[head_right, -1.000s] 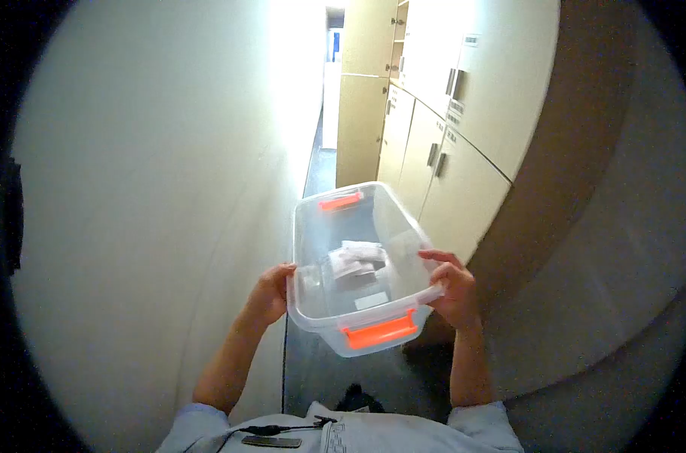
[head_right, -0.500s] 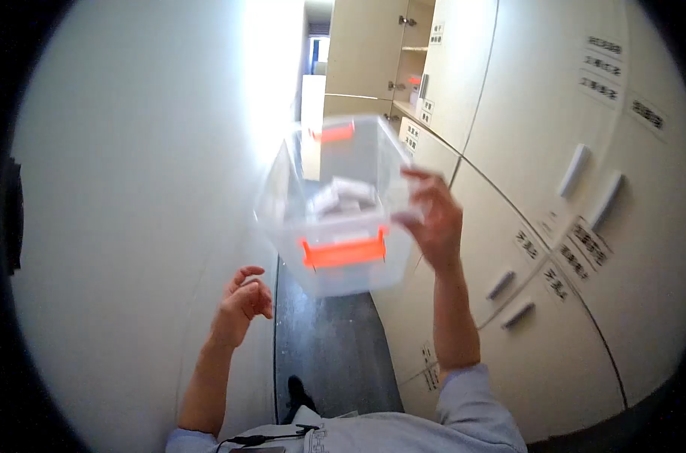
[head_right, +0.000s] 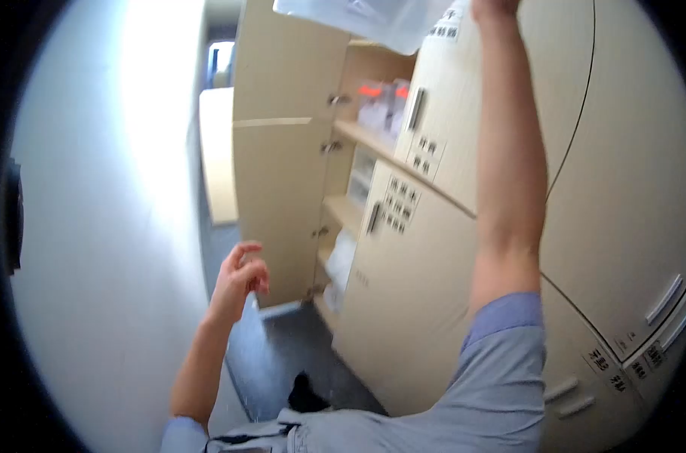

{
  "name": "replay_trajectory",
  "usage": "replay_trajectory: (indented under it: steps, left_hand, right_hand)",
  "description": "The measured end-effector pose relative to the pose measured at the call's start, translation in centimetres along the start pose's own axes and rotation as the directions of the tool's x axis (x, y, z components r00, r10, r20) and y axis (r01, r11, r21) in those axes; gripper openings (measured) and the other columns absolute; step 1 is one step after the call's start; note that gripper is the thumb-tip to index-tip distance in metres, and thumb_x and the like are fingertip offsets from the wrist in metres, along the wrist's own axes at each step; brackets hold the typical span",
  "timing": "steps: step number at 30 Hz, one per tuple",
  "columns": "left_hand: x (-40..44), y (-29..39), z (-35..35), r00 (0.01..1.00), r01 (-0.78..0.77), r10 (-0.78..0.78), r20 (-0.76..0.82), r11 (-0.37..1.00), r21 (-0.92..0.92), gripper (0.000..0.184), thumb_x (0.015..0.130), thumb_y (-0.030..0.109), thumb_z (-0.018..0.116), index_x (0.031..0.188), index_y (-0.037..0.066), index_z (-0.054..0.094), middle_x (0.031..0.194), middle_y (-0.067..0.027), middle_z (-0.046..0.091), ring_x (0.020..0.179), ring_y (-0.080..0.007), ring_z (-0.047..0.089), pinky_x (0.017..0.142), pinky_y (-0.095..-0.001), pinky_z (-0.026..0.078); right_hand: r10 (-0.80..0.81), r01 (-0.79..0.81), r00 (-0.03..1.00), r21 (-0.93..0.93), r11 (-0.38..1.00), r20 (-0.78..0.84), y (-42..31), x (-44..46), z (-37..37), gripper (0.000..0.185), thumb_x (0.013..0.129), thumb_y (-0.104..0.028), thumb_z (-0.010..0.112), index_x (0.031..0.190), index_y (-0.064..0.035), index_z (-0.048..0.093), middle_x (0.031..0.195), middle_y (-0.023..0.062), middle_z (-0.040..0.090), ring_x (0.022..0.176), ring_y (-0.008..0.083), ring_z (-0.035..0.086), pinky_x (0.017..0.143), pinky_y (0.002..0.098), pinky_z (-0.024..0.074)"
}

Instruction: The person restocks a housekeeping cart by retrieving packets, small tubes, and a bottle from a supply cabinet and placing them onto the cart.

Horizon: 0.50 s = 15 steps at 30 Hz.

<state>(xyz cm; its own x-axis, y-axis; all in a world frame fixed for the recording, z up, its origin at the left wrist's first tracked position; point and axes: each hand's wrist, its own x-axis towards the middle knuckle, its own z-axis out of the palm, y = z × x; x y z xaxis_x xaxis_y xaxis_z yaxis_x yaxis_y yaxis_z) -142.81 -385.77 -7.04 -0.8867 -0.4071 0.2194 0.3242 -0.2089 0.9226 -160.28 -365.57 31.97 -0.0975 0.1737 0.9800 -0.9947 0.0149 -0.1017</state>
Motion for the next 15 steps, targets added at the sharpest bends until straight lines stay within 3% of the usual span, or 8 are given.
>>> replay_trajectory:
  steps: [1,3,4,5,8,10,15]
  left_hand:
    - [3.4,-1.2,-0.6,0.999,-0.007,0.005,0.036,0.999,0.043,0.036,0.077,0.006,0.053,0.110,0.000,0.039,0.066,-0.0057,0.053,0.052,-0.0110,0.051,0.048,-0.0239,0.045]
    - [9.7,-3.0,-1.6,0.991,0.038,-0.048,0.127,0.996,0.076,0.034,0.079,0.007,0.054,0.110,0.002,0.041,0.069,-0.0058,0.055,0.055,-0.0124,0.055,0.049,-0.0252,0.047]
    - [12.9,-3.5,-2.5,0.973,0.057,-0.083,0.216,0.991,0.122,0.035,0.079,0.007,0.054,0.111,0.002,0.041,0.072,-0.0067,0.056,0.058,-0.0130,0.056,0.052,-0.0251,0.047]
    - [15.3,-3.4,-3.2,0.959,0.092,-0.119,0.258,0.989,0.116,0.035,0.079,0.005,0.053,0.112,0.001,0.041,0.073,-0.0071,0.057,0.060,-0.0131,0.056,0.055,-0.0250,0.047]
    - [21.5,-3.3,-6.6,0.960,0.051,-0.091,0.265,0.987,0.155,0.034,0.079,0.003,0.052,0.111,0.001,0.042,0.070,-0.0065,0.056,0.059,-0.0133,0.056,0.056,-0.0247,0.046]
    - [25.7,-3.2,-9.0,0.988,0.056,-0.067,0.142,0.995,0.081,0.030,0.078,0.001,0.050,0.107,0.001,0.045,0.069,-0.0056,0.056,0.058,-0.0127,0.055,0.055,-0.0241,0.046]
    - [37.4,-8.9,-11.7,0.956,0.142,-0.144,0.254,0.990,0.028,0.024,0.077,0.000,0.050,0.101,0.002,0.048,0.068,-0.0032,0.054,0.058,-0.0106,0.053,0.054,-0.0221,0.046]
  right_hand:
    - [-0.101,0.101,0.995,0.125,0.987,-0.006,4.3,2.4,1.4,0.030,0.079,-0.034,0.060,0.082,-0.0041,0.060,0.065,0.0045,0.052,0.059,0.0136,0.047,0.058,0.0279,0.0399]
    - [-0.155,0.165,0.985,0.156,0.974,-0.074,8.6,4.0,4.2,0.026,0.074,-0.028,0.068,0.077,-0.0035,0.060,0.069,0.0033,0.055,0.066,0.0109,0.049,0.063,0.0249,0.0394]
    - [-0.313,0.322,0.941,0.049,0.946,-0.127,8.9,3.8,6.0,0.025,0.072,-0.026,0.069,0.076,-0.0030,0.060,0.073,0.0053,0.058,0.071,0.0121,0.052,0.066,0.0249,0.0404]
    - [-0.240,0.251,0.966,0.122,0.960,-0.101,10.4,3.6,7.3,0.024,0.072,-0.025,0.069,0.076,-0.0031,0.060,0.071,0.0039,0.058,0.068,0.0125,0.052,0.063,0.0248,0.0406]
    - [-0.193,0.198,0.979,0.076,0.977,-0.073,15.3,4.9,12.3,0.022,0.072,-0.023,0.069,0.076,-0.0036,0.059,0.070,0.0031,0.058,0.066,0.0123,0.051,0.060,0.0247,0.0406]
    - [-0.213,0.198,0.968,-0.123,0.973,-0.131,19.8,6.4,15.1,0.020,0.071,-0.021,0.068,0.076,-0.0034,0.059,0.071,0.0046,0.059,0.067,0.0134,0.053,0.060,0.0262,0.0417]
    - [-0.445,0.370,0.894,-0.463,0.806,-0.059,28.6,6.7,19.3,0.016,0.067,-0.011,0.068,0.074,-0.0026,0.057,0.069,0.0087,0.059,0.065,0.0167,0.054,0.060,0.0300,0.0434]
